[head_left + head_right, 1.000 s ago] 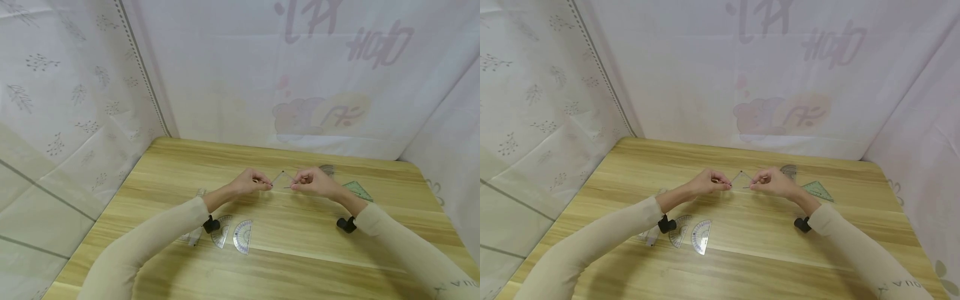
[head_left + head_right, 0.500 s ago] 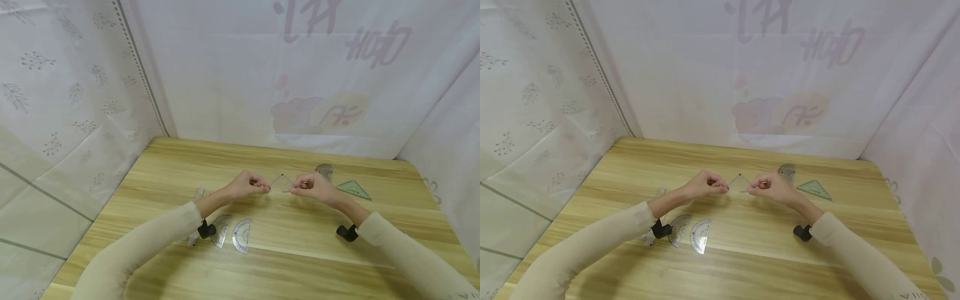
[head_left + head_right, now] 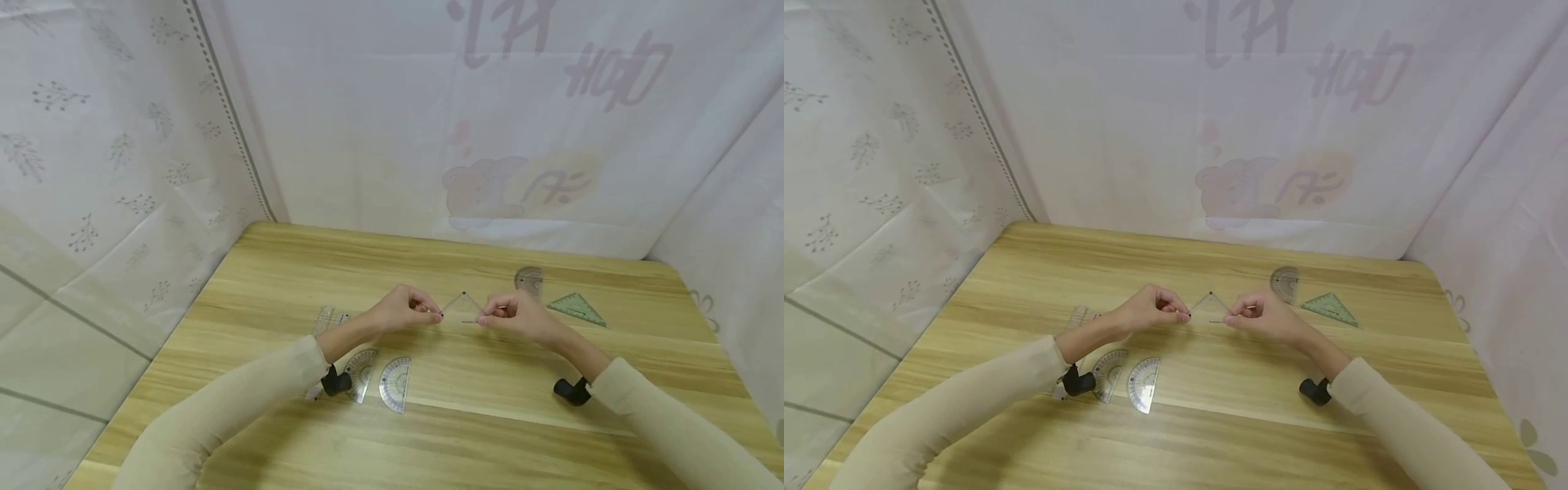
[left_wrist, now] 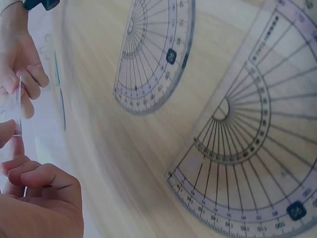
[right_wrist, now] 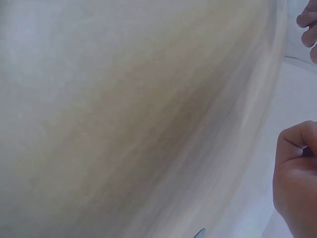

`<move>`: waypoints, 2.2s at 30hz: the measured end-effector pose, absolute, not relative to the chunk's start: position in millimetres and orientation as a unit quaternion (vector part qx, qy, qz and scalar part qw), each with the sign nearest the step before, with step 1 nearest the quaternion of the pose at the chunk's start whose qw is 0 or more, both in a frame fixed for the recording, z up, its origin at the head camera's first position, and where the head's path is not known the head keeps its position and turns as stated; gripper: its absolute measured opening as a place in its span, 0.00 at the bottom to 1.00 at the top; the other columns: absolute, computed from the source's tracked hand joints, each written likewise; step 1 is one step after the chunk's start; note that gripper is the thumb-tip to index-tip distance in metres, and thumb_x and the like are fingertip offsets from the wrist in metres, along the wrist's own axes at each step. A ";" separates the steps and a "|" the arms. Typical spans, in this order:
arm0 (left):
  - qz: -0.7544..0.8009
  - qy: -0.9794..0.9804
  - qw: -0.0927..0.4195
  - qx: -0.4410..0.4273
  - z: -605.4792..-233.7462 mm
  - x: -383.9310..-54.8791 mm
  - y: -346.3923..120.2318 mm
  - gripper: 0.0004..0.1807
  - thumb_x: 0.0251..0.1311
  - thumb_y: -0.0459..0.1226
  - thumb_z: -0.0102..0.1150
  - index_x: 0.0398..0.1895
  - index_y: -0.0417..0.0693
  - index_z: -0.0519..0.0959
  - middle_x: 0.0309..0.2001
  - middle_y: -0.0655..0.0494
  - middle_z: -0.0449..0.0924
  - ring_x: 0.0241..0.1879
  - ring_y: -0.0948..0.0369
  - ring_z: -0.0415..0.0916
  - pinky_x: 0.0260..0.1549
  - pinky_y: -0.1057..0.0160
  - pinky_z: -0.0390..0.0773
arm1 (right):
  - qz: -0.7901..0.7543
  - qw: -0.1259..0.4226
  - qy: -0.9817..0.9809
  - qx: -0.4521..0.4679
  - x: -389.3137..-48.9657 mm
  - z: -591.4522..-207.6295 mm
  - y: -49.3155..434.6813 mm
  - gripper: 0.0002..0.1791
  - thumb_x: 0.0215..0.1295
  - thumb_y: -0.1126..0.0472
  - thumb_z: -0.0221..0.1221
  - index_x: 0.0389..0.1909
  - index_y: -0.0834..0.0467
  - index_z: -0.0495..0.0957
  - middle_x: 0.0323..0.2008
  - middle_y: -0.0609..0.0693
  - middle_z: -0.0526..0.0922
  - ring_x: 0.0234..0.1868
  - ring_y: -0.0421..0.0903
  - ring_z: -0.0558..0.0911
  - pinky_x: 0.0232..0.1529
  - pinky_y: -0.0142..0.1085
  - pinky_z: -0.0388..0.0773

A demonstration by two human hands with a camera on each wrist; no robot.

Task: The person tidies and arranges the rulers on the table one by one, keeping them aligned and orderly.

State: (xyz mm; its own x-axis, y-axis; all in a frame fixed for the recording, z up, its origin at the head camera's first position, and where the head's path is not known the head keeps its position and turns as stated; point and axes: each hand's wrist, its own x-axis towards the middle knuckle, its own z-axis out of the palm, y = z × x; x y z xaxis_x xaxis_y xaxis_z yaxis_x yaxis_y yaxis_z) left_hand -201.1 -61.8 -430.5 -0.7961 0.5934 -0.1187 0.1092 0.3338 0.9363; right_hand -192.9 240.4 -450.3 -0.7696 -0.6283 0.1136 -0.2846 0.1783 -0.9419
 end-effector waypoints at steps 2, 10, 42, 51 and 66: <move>0.534 0.781 0.230 0.227 -430.4 -199.0 -61.6 0.09 0.63 0.38 0.70 0.40 0.41 0.88 0.28 0.59 0.71 0.28 0.63 0.64 0.29 0.65 0.64 | -0.565 0.151 0.751 -0.307 -191.6 -451.3 241.1 0.06 0.70 0.68 0.63 0.38 0.70 0.84 0.24 0.53 0.65 0.20 0.39 0.59 0.20 0.34 0.59; 0.533 0.782 0.241 0.215 -431.2 -189.7 -60.9 0.05 0.64 0.35 0.69 0.39 0.44 0.89 0.25 0.60 0.69 0.28 0.63 0.63 0.29 0.66 0.64 | -0.559 0.147 0.746 -0.331 -185.1 -453.1 240.7 0.04 0.69 0.71 0.63 0.37 0.69 0.84 0.23 0.51 0.67 0.21 0.39 0.61 0.20 0.35 0.60; 0.521 0.774 0.287 0.215 -437.8 -160.9 -68.4 0.04 0.63 0.33 0.69 0.37 0.41 0.87 0.21 0.60 0.66 0.23 0.64 0.61 0.27 0.67 0.63 | -0.551 0.199 0.736 -0.340 -156.9 -456.0 238.2 0.03 0.69 0.71 0.63 0.36 0.67 0.84 0.22 0.52 0.70 0.23 0.37 0.63 0.21 0.33 0.60; 0.513 0.770 0.300 0.233 -440.8 -160.0 -68.4 0.04 0.63 0.32 0.69 0.37 0.40 0.87 0.21 0.61 0.67 0.23 0.65 0.60 0.26 0.68 0.63 | -0.546 0.203 0.729 -0.360 -152.1 -456.2 237.1 0.02 0.69 0.72 0.63 0.36 0.67 0.84 0.21 0.59 0.63 0.22 0.37 0.62 0.20 0.35 0.60; 0.487 0.768 0.310 0.277 -444.3 -156.6 -63.3 0.02 0.63 0.28 0.67 0.35 0.36 0.87 0.23 0.61 0.71 0.23 0.67 0.61 0.25 0.70 0.62 | -0.519 0.235 0.738 -0.361 -144.4 -458.0 237.2 0.04 0.69 0.68 0.64 0.33 0.64 0.84 0.20 0.60 0.63 0.22 0.34 0.61 0.21 0.30 0.58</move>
State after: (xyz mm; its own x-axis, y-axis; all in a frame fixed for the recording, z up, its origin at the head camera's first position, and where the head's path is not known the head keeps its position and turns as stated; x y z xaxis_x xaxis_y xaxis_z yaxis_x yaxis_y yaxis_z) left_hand -156.6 -63.3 -444.3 -0.6543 0.7273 -0.2072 0.1220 0.3719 0.9202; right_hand -144.4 237.2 -458.0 -0.6292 -0.7767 0.0286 -0.2894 0.2000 -0.9361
